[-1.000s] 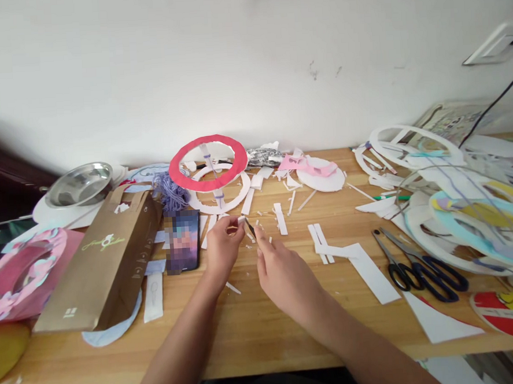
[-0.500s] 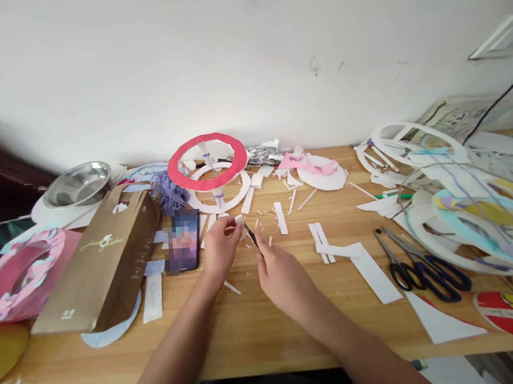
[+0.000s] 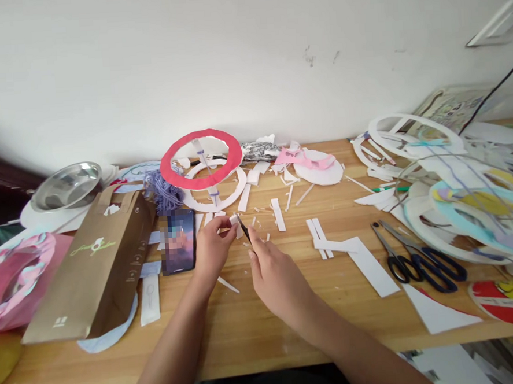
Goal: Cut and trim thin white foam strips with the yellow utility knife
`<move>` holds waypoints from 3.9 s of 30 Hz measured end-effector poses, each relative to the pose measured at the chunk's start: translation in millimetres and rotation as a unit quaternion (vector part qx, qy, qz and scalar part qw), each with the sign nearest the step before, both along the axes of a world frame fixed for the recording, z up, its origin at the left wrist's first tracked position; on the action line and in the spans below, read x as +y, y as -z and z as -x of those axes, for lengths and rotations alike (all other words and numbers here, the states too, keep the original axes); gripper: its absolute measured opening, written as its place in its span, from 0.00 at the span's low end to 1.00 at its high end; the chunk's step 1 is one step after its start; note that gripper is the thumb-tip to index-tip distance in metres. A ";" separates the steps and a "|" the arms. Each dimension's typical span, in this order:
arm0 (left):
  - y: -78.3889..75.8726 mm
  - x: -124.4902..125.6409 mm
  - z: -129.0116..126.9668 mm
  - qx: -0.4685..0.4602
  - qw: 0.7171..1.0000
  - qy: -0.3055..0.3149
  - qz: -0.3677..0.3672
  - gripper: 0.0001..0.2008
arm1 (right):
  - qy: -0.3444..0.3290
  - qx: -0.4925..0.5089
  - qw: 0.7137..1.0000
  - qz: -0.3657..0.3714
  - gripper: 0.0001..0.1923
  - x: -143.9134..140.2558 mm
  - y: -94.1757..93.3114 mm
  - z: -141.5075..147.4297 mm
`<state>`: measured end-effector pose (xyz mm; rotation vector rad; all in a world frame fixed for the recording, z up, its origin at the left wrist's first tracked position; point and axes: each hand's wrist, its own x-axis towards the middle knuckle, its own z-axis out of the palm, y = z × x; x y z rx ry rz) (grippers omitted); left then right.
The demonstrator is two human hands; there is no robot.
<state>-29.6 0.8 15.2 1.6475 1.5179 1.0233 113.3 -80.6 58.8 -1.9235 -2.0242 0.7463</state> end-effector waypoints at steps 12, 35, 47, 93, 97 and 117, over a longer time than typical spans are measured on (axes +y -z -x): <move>-7.5 -3.0 -1.6 0.048 0.999 0.002 -0.013 0.05 | -0.022 -0.075 0.997 0.016 0.31 0.5 -13.0 1.6; -6.9 -3.7 -2.4 0.039 0.999 0.012 0.006 0.06 | -0.042 -0.077 0.996 0.010 0.31 4.8 -3.7 -1.2; -13.0 -3.5 -5.2 0.048 0.999 0.005 0.015 0.06 | -0.031 -0.098 0.995 0.016 0.33 2.5 9.1 4.4; 5.6 1.9 3.9 0.166 0.985 0.017 0.051 0.07 | -0.027 -0.080 0.996 0.035 0.36 -6.9 18.5 7.8; 7.3 1.3 4.9 0.156 0.986 0.034 0.048 0.07 | -0.031 -0.078 0.996 0.036 0.35 -3.9 19.2 3.7; 10.8 3.4 9.1 0.155 0.986 0.031 0.052 0.11 | -0.008 -0.057 0.998 -0.005 0.34 -6.3 22.1 3.1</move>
